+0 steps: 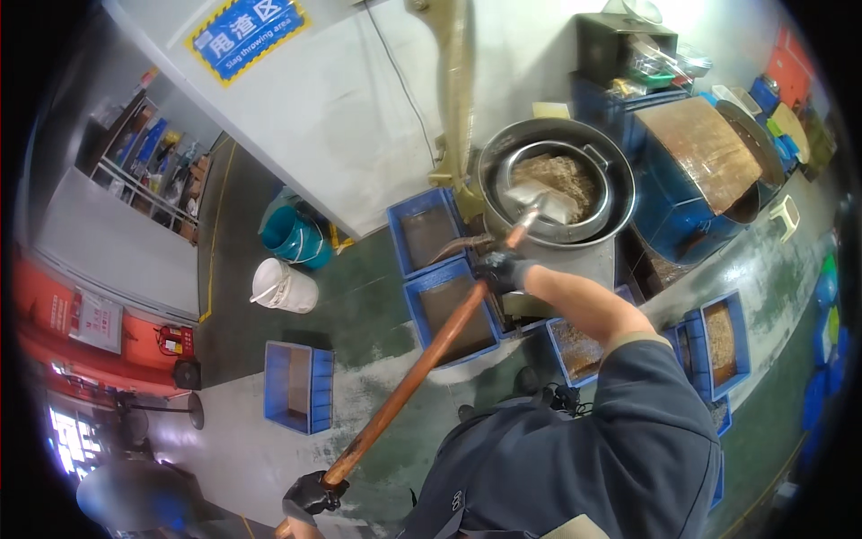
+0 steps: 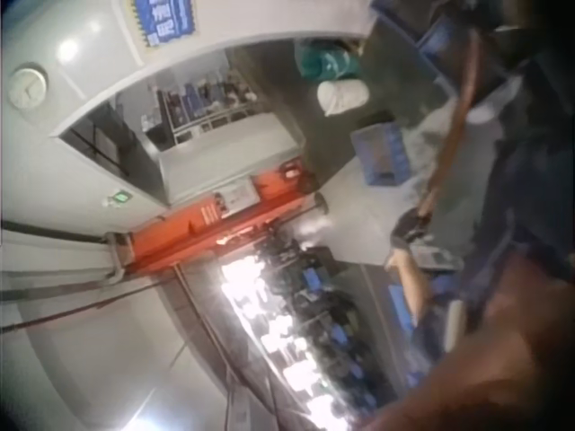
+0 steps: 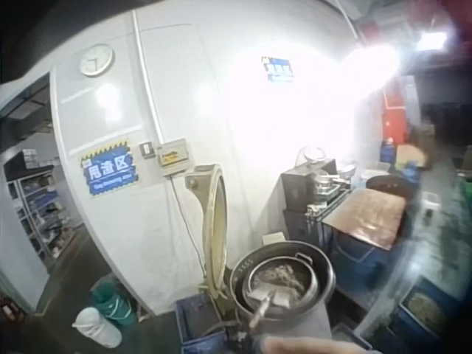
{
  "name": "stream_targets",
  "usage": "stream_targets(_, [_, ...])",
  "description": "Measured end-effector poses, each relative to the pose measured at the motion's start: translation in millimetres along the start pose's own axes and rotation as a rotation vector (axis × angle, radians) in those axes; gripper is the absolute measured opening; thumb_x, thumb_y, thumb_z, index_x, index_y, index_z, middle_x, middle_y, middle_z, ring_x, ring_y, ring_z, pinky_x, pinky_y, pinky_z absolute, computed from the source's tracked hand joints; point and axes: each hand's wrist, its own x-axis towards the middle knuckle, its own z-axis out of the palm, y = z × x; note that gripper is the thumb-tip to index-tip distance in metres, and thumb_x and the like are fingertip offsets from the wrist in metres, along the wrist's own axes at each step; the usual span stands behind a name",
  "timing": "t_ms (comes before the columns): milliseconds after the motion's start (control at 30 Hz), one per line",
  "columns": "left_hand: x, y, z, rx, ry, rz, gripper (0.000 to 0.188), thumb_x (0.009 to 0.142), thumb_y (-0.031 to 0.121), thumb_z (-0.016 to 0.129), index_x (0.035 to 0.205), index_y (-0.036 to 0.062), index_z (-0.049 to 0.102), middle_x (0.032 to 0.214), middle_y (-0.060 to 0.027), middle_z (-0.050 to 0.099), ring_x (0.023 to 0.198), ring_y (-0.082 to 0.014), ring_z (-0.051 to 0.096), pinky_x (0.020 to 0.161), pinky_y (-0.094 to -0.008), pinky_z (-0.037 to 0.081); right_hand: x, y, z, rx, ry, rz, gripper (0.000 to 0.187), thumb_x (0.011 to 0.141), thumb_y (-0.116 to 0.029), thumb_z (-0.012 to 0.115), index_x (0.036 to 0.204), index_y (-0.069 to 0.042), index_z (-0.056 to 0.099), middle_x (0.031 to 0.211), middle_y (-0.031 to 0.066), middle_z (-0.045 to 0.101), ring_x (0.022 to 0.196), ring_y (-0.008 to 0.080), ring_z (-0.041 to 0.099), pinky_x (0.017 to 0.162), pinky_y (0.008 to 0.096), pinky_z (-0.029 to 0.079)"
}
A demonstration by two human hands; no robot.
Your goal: Transferring dry materials from storage bins into a processing machine using a long-handled scoop and moving the bins.
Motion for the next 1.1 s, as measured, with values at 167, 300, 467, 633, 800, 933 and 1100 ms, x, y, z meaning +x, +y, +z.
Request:
stream_targets(167, [-39,18,-41,-0.176,0.044,0.109,0.028,0.081,0.02,0.073,0.103,0.0037,0.069,0.068,-0.0051,0.065,0.055,-0.0107,0.06,0.051,-0.0277,0.046,45,27,24,0.061,0.203,-0.138,0.033,0.072,-0.016,0.064,0.105,-0.014,0.068,0.104,0.0132,0.068,0.103,0.0314,0.063,0.09,0.0427,0.05])
stream_targets(300, [-107,-6,-69,-0.265,0.04,0.018,0.036,0.081,0.026,0.072,0.106,0.001,0.064,0.068,-0.0054,0.06,0.054,-0.0123,0.057,0.05,-0.0268,0.046,19,-30,-52,0.128,-0.009,-0.086,0.038,0.07,-0.015,0.065,0.108,-0.012,0.068,0.109,0.0134,0.066,0.105,0.0301,0.062,0.092,0.0416,0.049])
stream_targets(467, [-120,100,-13,-0.067,0.187,0.085,0.026,0.081,0.025,0.072,0.1,0.0072,0.069,0.068,-0.0035,0.068,0.061,-0.0108,0.066,0.062,-0.0276,0.053,-2,58,8,0.081,0.173,-0.34,0.033,0.066,-0.018,0.072,0.098,-0.012,0.067,0.105,0.0127,0.067,0.101,0.0308,0.063,0.09,0.0427,0.049])
stream_targets(633, [-134,109,-8,0.371,0.249,0.02,0.03,0.084,0.028,0.067,0.101,0.0032,0.067,0.071,-0.0071,0.068,0.062,-0.0142,0.066,0.059,-0.0258,0.052,8,39,-2,0.055,-0.03,-0.263,0.032,0.068,-0.021,0.071,0.099,-0.015,0.068,0.105,0.0109,0.067,0.101,0.0308,0.063,0.09,0.0416,0.05])
stream_targets(800, [-130,-4,-60,-0.417,-0.626,0.449,0.05,0.08,0.041,0.072,0.109,0.0016,0.061,0.069,-0.0031,0.055,0.052,-0.0127,0.05,0.049,-0.0276,0.042,-7,5,-60,0.103,0.063,-0.223,0.032,0.071,-0.024,0.067,0.102,-0.014,0.068,0.107,0.013,0.067,0.104,0.0312,0.063,0.09,0.0396,0.051])
stream_targets(933, [-120,114,42,0.226,0.419,0.27,0.044,0.079,0.047,0.067,0.101,0.0084,0.068,0.08,-0.01,0.07,0.076,-0.0237,0.07,0.073,-0.0359,0.055,-15,103,-23,0.324,0.09,-0.033,0.041,0.072,-0.018,0.069,0.113,-0.018,0.066,0.102,0.0102,0.069,0.096,0.0334,0.065,0.088,0.0426,0.051])
stream_targets(1100, [-57,156,87,0.641,0.519,0.317,0.04,0.078,0.041,0.069,0.1,0.0079,0.068,0.078,-0.0119,0.071,0.068,-0.0295,0.069,0.069,-0.0391,0.056,6,150,29,-0.126,-0.108,-0.106,0.034,0.074,-0.02,0.071,0.107,-0.014,0.067,0.096,0.0133,0.069,0.093,0.0335,0.066,0.082,0.0428,0.052])
